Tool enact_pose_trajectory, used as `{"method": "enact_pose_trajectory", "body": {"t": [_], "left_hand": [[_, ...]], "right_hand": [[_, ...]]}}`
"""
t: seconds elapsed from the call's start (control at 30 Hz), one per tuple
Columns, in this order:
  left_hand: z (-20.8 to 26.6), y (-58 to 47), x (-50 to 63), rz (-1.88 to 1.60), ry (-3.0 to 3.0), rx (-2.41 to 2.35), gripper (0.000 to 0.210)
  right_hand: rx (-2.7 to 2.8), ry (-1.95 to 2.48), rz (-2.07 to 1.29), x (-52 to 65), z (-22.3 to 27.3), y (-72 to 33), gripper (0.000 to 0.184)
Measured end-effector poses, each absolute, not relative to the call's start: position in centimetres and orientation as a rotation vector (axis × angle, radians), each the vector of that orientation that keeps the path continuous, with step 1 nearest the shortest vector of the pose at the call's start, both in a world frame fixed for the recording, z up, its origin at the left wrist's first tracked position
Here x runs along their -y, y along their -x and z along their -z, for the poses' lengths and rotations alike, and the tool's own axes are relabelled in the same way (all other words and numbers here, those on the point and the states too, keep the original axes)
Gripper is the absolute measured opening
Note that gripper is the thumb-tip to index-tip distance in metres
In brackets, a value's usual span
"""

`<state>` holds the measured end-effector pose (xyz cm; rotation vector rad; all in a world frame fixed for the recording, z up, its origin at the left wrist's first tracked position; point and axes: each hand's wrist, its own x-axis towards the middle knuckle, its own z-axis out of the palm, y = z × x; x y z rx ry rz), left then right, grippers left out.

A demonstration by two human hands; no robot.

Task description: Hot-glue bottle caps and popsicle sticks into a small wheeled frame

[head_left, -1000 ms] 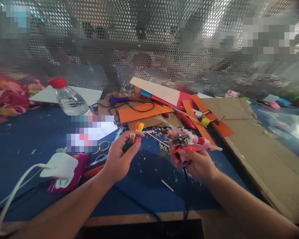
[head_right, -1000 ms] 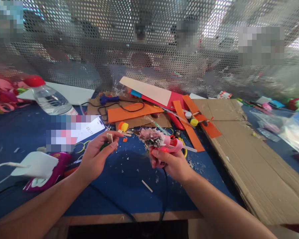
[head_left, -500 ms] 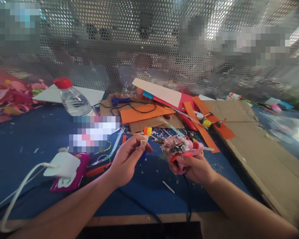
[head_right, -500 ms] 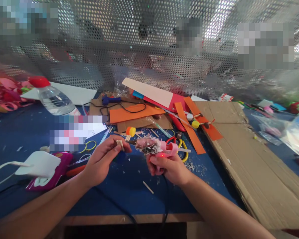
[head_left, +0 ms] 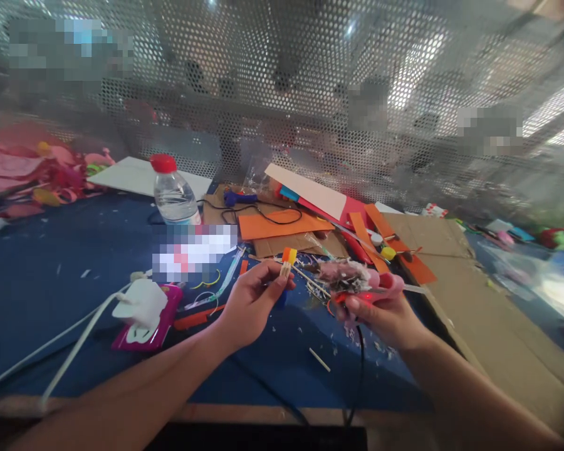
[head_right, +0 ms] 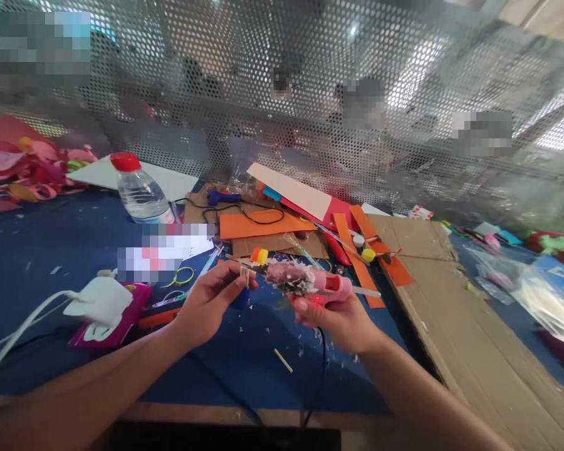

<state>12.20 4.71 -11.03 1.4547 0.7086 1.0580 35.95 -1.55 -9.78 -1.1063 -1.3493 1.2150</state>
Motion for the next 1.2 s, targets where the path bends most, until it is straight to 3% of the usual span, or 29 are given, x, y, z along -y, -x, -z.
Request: {"method": "enact_pose_trajectory", "body": {"t": [0.3,0.63,0.87,1.2], "left_hand": [[11.0,-12.2,-4.0,-0.946,-1.567,-0.748,0.027],[10.2,-12.0,-3.8,-1.032,-1.76,-0.675,0.012],[10.1,-12.0,-4.0,-1.08,-1.808,-0.67,0.01],[10.4,-12.0,-4.2,-1.148,-1.849,-0.626,0.009]], "right_hand": [[1.343,1.043,-1.057,1.4,11.4,-37.0,0.049],[1.305,1.042,-1.043,2.7,12.1,-37.8,0.038],[1.382,0.989,-1.013,2.5,11.5,-37.6,0.042],[1.504,0.91,-0.958,2.4,12.5,-38.0,0.03]]}}
